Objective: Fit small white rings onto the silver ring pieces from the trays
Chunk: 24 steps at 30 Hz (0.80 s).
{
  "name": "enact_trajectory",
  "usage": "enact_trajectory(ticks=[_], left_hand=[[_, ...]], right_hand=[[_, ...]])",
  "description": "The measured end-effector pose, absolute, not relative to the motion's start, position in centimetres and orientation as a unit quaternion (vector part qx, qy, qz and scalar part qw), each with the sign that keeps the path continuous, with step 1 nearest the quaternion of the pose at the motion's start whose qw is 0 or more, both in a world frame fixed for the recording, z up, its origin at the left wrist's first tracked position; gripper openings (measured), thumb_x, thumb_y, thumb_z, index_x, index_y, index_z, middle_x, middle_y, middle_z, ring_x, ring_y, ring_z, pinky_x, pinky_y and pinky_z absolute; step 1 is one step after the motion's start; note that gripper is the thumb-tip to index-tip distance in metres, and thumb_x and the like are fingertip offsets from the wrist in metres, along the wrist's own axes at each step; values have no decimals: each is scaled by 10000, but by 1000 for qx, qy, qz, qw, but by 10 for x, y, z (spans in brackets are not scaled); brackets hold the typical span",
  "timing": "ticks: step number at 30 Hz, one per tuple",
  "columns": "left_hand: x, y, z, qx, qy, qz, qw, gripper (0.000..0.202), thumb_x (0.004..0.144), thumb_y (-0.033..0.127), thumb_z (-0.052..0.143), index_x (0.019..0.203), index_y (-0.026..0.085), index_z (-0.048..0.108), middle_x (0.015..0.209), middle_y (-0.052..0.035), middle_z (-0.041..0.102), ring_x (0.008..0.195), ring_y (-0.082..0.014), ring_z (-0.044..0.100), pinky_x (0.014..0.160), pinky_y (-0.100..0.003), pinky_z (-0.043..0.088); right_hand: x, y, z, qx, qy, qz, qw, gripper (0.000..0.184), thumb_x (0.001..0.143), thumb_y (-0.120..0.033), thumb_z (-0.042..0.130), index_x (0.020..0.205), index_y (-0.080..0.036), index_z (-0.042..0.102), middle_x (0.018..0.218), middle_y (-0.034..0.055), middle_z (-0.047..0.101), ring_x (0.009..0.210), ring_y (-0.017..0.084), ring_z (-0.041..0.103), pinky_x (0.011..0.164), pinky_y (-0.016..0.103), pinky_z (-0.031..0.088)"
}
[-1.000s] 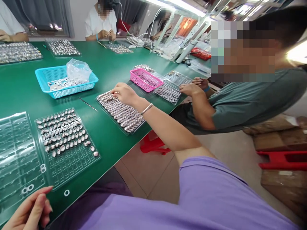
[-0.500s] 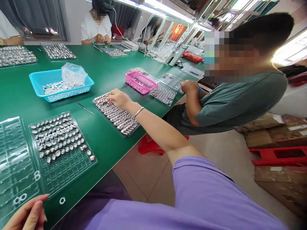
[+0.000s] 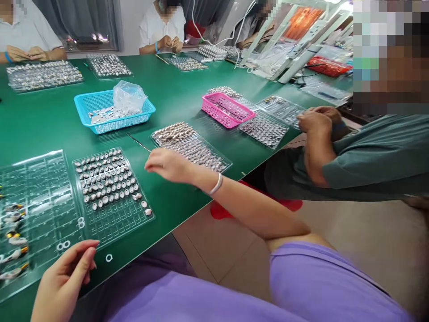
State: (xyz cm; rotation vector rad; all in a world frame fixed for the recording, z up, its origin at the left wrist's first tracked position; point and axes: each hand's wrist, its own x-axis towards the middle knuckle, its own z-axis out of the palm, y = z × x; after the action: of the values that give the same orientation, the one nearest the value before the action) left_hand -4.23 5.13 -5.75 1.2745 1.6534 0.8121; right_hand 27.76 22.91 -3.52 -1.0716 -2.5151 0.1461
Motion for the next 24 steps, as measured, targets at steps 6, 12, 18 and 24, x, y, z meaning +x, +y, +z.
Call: enact_trajectory(ticks=[6,12,18,24], left_hand=[[-99,92,-14,665,710,212,93,168,796,380,671,828,235,750,632,8,693,532,-155,581,519,-220,399],[-172,170,31,645,745,168,32,360,962,367,490,956,81,708,823,52,690,786,-134,670,599,-171,405],[-185,190,20,645,731,209,77,483,1009,386,376,782,89,683,788,64,728,634,-80,687,610,-208,508],[-178,185,30,628,733,205,161,463,957,377,334,745,149,676,732,107,731,637,-34,671,404,-115,277]], right_hand=[[217,165,-55,-246,-934,138,218,174,955,-158,534,888,-150,694,899,93,652,826,181,578,746,303,483],[209,150,-62,-224,-919,174,274,185,965,-168,522,880,-148,685,833,83,665,761,174,601,680,288,501],[219,144,-62,-228,-923,150,270,193,978,-188,505,904,-156,681,811,80,666,737,165,609,662,278,506],[223,133,-65,-219,-908,187,306,195,978,-166,493,920,-159,680,815,79,676,730,154,616,650,267,525]])
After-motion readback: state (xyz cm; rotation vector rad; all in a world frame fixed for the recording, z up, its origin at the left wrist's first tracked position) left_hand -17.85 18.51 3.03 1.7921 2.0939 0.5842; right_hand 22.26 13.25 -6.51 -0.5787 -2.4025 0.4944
